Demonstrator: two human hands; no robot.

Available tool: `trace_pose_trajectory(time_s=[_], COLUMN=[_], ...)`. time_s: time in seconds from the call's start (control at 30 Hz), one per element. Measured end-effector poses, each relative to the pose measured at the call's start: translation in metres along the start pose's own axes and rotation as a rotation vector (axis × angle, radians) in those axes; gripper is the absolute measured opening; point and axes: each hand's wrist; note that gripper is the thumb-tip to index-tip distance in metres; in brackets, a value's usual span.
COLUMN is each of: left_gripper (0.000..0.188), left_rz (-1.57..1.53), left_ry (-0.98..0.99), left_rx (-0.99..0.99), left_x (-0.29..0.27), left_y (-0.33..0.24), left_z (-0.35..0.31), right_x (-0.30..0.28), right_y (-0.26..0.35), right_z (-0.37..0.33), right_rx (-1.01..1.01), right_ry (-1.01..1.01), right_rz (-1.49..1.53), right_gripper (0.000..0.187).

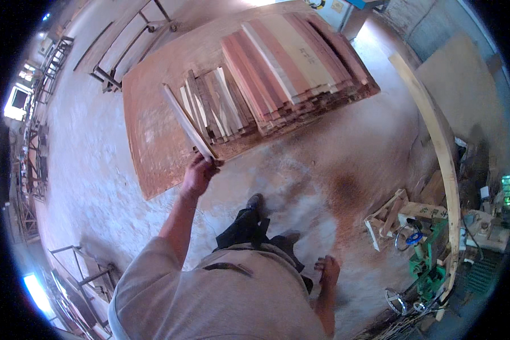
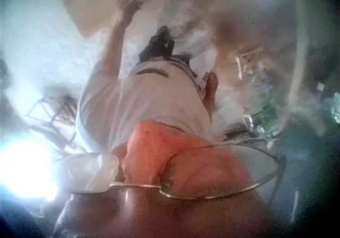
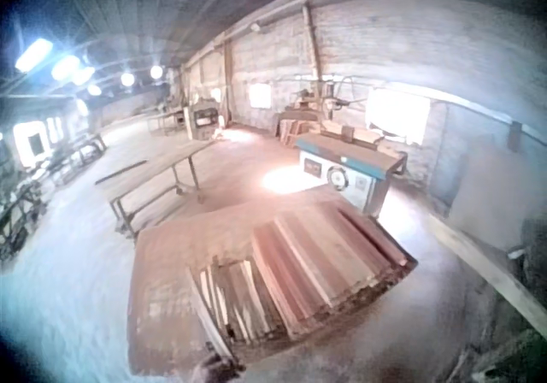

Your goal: The person repeatedly picks up small wooden planks from a workbench and feeds them into a green vertical spindle moulder. They guide the wood through the machine to shape the edges, then return the finished pieces to the workbench. The process is repeated for multiple planks in a continuous loop.

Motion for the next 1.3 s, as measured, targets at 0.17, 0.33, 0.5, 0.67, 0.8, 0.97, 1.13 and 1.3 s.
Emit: trace_pose_trajectory(time_s=[0.17, 0.33, 0.5, 0.67, 0.8, 0.97, 1.13, 1.3], left_gripper=[0.024, 0.024, 0.027, 0.044, 0.044, 0.032, 0.029, 0.021], left_rz=[0.004, 0.107, 0.666, 0.37, 0.372, 0.246, 0.059, 0.038], left_ry=[0.335, 0.696, 1.094, 0.877, 0.909, 0.943, 0.739, 0.638], left_rx=[-0.043, -0.111, -0.233, -0.104, -0.138, -0.213, -0.317, -0.395], left_x=[0.106, 0.234, 0.297, 0.397, 0.453, 0.516, 0.612, 0.712], left_y=[0.034, 0.085, 0.148, 0.152, 0.183, 0.234, 0.285, 0.373], left_z=[-0.065, -0.153, -0.185, -0.184, -0.184, -0.161, -0.108, -0.099], right_x=[0.08, 0.096, -0.025, -0.159, -0.213, -0.29, -0.397, -0.417], right_y=[0.108, 0.184, 0.166, 0.128, 0.113, 0.118, 0.098, 0.098], right_z=[-0.025, -0.084, -0.091, -0.105, -0.118, -0.124, -0.117, -0.117], right_rx=[-0.521, -1.222, -0.949, -0.774, -0.521, -0.39, -0.328, -0.116], right_ry=[0.239, 0.209, 0.094, 0.052, 0.093, -0.134, -0.46, -0.493], right_rz=[-0.403, -0.616, -0.521, -0.463, -0.466, -0.41, 0.039, 0.172], right_gripper=[0.029, 0.04, 0.03, 0.026, 0.028, 0.03, 0.025, 0.026])
Point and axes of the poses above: each hand's wrist, its own z-axis towards the middle knuckle, its own x-axis out of the palm, y = z × x, and after that the axes turned 7 degrees about x, right-handed
